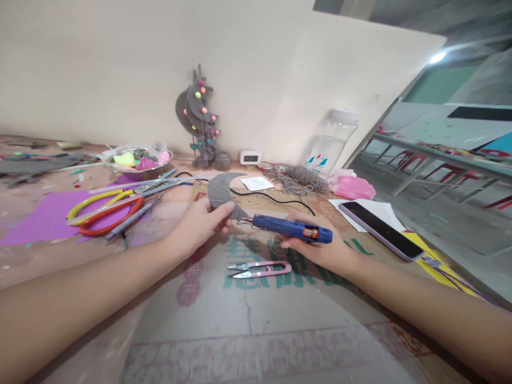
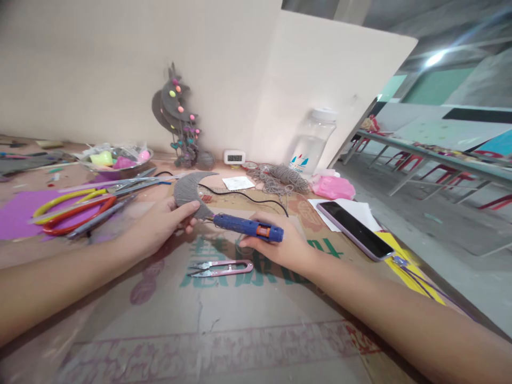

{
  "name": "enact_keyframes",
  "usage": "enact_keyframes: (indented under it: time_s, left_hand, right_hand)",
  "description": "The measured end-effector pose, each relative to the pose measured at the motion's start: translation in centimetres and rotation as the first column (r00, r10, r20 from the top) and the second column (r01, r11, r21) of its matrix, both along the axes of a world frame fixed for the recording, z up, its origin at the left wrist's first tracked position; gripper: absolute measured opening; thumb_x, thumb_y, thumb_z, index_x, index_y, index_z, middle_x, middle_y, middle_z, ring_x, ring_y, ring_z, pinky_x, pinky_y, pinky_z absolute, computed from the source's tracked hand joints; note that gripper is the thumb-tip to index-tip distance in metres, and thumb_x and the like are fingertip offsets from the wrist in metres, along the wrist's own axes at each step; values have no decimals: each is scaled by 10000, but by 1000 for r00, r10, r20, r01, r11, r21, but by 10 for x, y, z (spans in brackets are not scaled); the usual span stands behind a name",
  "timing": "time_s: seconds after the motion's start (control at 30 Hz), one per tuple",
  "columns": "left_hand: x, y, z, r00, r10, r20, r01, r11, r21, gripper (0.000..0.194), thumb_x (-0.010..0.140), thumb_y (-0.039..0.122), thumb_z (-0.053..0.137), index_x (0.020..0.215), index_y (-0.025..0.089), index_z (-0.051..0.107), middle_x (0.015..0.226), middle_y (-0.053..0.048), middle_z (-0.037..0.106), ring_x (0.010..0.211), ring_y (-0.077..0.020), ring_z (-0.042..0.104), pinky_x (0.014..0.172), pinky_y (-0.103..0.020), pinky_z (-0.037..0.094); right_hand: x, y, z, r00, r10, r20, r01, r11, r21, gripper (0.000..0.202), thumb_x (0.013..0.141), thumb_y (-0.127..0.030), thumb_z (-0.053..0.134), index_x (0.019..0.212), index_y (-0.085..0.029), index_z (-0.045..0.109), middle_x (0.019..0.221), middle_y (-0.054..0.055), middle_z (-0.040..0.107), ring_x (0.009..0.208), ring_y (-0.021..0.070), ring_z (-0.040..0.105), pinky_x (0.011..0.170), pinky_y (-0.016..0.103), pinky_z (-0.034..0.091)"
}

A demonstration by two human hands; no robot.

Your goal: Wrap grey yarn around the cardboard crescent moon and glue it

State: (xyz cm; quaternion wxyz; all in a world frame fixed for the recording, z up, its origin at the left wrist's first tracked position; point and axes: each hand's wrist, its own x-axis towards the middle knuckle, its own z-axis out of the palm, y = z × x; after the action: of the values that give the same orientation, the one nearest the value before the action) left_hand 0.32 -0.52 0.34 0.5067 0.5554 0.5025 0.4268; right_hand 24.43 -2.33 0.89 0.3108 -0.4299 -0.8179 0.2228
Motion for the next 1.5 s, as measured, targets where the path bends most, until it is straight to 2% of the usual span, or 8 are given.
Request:
enact_keyframes:
  time_s: [0.3,0.4,0.6,0.8,1.07,1.33,1.5]
  left_hand:
    - [3,-3,7,1000,-9,-6,9,997,-83,262,841,299,533,624,154,516,439,35,548,282,-29,317,325,-171,257]
    - [3,-4,8,1000,-19,-2,19,997,-74,251,840,291,541,632,152,515,454,33,548,313,-37,373,329,-162,265]
    - [0,0,1,998,-34,60,32,999,24,220,800,327,595,695,151,515,554,42,554,451,-64,514,406,-158,376]
    - [-1,-1,1,999,-34,12,33,998,53,223,801,339,589,719,147,510,589,34,566,479,-62,524,426,-150,390]
    - [-2,2,-3,999,-39,31,36,995,91,235,792,365,590,747,147,514,604,27,579,491,-77,530,464,-182,426]
    - [-3,4,-7,996,-63,63,58,995,87,262,775,392,602,733,151,509,600,31,567,488,-80,524,470,-190,420]
    - [-4,6,-9,995,-70,67,62,992,106,257,782,393,596,761,149,516,607,33,573,496,-78,526,490,-191,431]
  right_hand:
    - [1,0,-2,1000,19,7,-18,999,-42,205,756,-393,660,766,-191,626,724,21,658,673,157,607,628,277,476]
    - [3,1,-5,1000,-15,2,15,999,-36,197,754,-391,661,752,-202,608,695,4,644,642,149,598,593,268,463]
    - [3,2,-6,999,-37,20,38,999,-36,202,752,-400,659,770,-208,600,704,-1,644,656,154,600,600,273,462]
    - [2,1,-6,997,-68,37,69,997,-46,213,756,-410,647,751,-205,591,679,-4,622,643,146,589,595,263,458]
    - [1,1,-6,994,-101,49,104,993,-62,253,742,-438,648,729,-196,577,648,-6,583,618,143,562,561,257,434]
    - [1,1,-4,996,-70,58,73,996,-51,229,750,-424,649,734,-200,603,670,-1,617,632,140,568,581,251,434]
    - [0,1,-5,994,-88,69,91,995,-41,255,741,-434,654,693,-196,573,614,-17,566,580,123,524,538,240,402]
